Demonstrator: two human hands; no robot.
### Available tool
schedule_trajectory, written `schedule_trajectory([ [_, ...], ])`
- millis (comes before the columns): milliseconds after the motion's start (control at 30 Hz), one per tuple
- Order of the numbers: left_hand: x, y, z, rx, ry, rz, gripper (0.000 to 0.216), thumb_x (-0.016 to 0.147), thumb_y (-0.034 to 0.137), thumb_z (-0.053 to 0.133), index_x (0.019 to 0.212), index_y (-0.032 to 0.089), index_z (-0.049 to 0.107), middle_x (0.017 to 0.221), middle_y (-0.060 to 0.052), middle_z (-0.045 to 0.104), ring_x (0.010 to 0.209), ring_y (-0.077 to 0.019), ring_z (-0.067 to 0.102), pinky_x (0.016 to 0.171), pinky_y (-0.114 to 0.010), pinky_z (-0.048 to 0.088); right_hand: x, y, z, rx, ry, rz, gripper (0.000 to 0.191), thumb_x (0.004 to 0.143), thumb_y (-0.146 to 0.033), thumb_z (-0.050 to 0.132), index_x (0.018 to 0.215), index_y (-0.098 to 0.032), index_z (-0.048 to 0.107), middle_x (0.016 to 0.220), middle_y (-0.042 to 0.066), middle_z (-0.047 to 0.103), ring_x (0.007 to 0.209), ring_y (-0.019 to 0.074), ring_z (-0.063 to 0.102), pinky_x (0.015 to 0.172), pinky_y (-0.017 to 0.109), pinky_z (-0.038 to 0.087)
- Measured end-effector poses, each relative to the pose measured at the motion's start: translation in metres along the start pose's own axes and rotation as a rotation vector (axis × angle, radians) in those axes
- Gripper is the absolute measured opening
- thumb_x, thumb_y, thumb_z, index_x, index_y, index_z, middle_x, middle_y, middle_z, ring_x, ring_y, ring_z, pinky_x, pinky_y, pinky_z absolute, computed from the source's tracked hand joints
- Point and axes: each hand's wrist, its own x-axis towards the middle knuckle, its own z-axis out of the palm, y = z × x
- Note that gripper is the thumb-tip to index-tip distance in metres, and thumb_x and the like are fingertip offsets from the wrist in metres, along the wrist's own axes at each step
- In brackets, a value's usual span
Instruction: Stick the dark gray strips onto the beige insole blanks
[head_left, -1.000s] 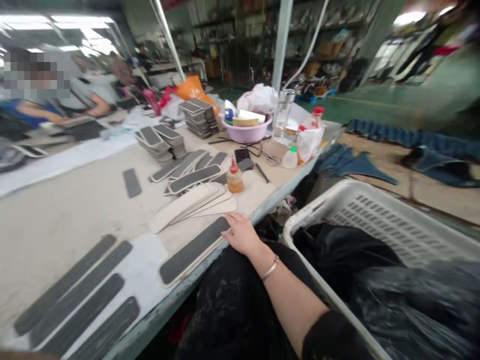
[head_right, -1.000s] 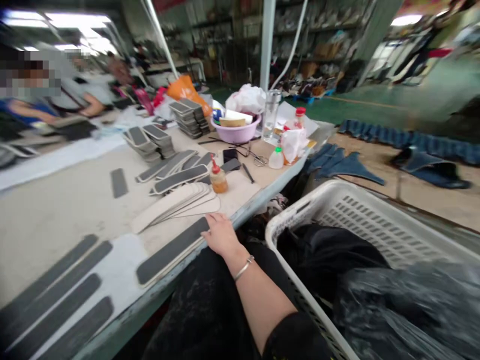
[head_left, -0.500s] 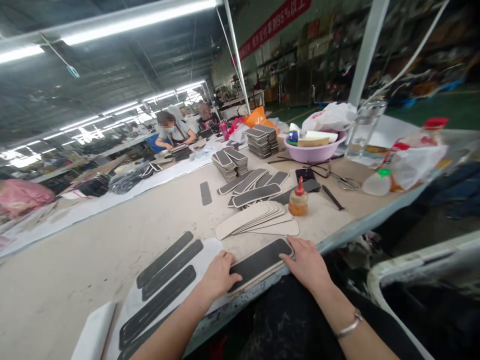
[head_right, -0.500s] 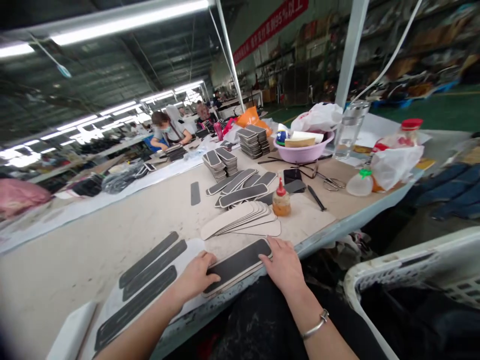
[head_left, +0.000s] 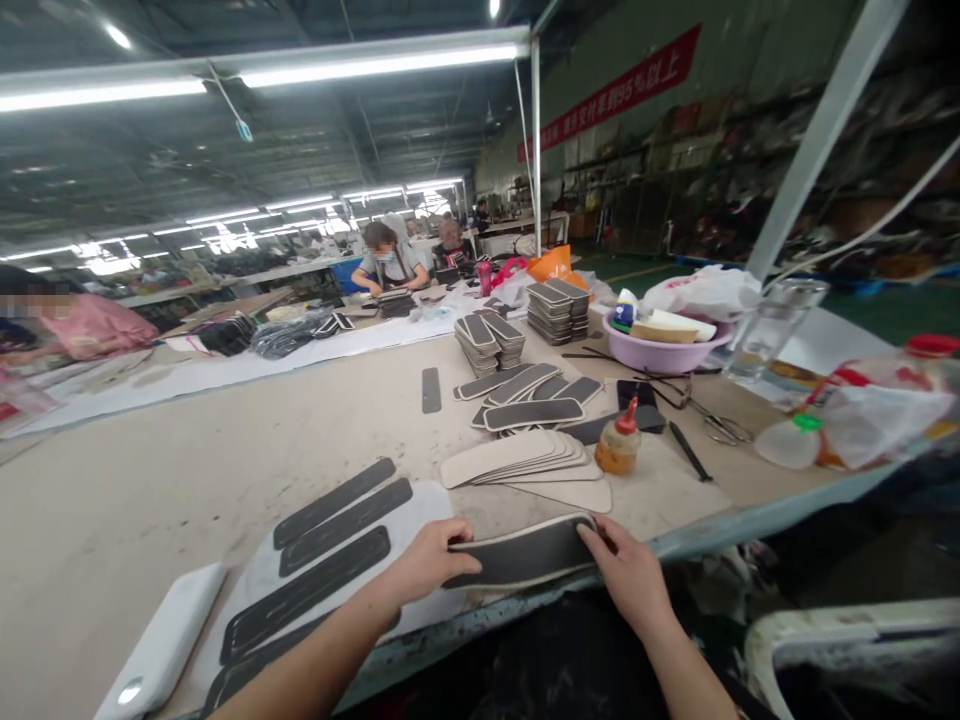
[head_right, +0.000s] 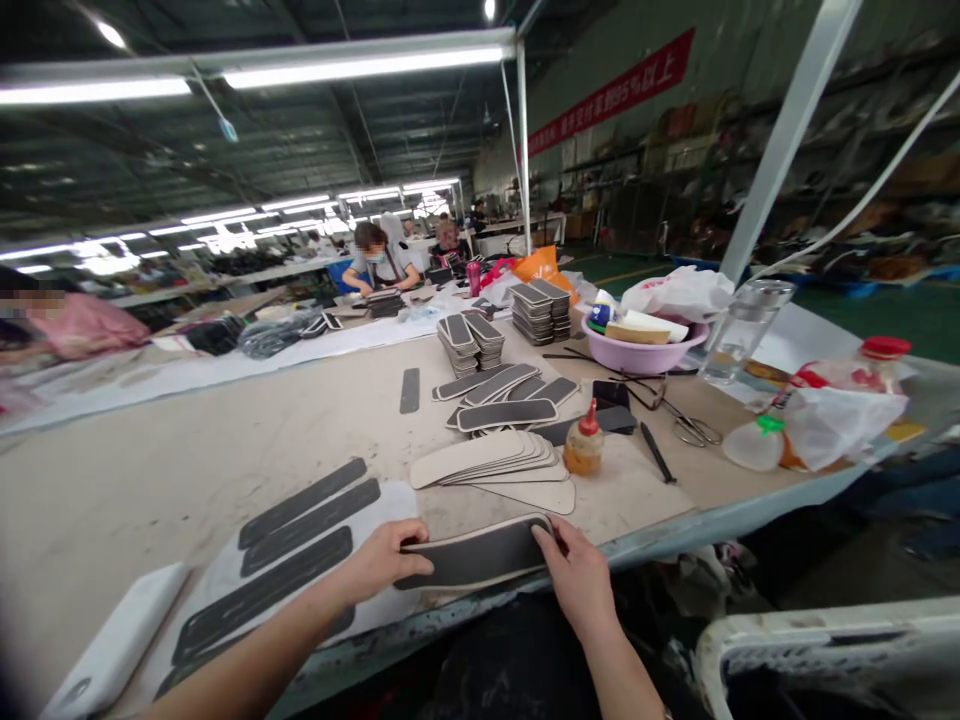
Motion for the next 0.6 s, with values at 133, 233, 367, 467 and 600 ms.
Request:
schedule_trajectory([
  [133,-0.003,-0.01,0.0,-0.232,-0.021,-0.077,0.023,0.069,0.034,0.058,0.076,0.014,0.065,0.064,0.002,0.057,0.062,-0.0126,0.047,0.06,-0.024,0.035,-0.004,-0.009,-0.005,0.049,0.012,0.048,0.038,0.074,-0.055,0.05,0.083,-0.022,0.066,0.082,0.001,0.068,0.081,0.02,0.062,0.07,0.025,0.047],
  [233,-0.004,-0.018,0.004,-0.345,-0.027,-0.144,0.029,0.067,0.038,0.06,0.075,0.012,0.068,0.066,-0.002,0.061,0.063,-0.0144,0.05,0.062,-0.025,0.038,-0.006,-0.011,-0.005,0.092,0.008,0.087,0.038,0.07,-0.055,0.054,0.081,-0.022,0.068,0.085,0.001,0.069,0.086,0.0219,0.062,0.071,0.025,0.048],
  [367,-0.004,-0.025,0.007,-0.441,0.015,-0.173,0.023,0.061,0.033,0.065,0.069,0.012,0.067,0.06,-0.001,0.059,0.055,-0.0118,0.047,0.057,-0.025,0.036,-0.005,-0.011,-0.005,0.13,-0.013,0.119,0.037,0.066,-0.056,0.057,0.077,-0.022,0.068,0.085,0.001,0.069,0.087,0.0231,0.062,0.073,0.027,0.049],
  [467,-0.005,-0.024,0.002,-0.537,0.007,-0.177,0.021,0.058,0.032,0.067,0.067,0.013,0.066,0.058,0.001,0.059,0.054,-0.0106,0.046,0.056,-0.024,0.035,-0.002,-0.008,-0.005,0.195,-0.045,0.154,0.041,0.063,-0.057,0.057,0.082,-0.023,0.068,0.089,0.002,0.069,0.083,0.0236,0.063,0.07,0.029,0.052],
  [600,-0.01,-0.018,-0.008,-0.63,0.043,-0.19,0.022,0.054,0.032,0.071,0.064,0.014,0.066,0.057,0.002,0.057,0.054,-0.0096,0.045,0.056,-0.023,0.035,0.001,0.004,-0.002,0.297,-0.279,0.241,0.044,0.061,-0.061,0.055,0.08,-0.024,0.069,0.077,0.004,0.07,0.07,0.0242,0.064,0.064,0.035,0.055],
])
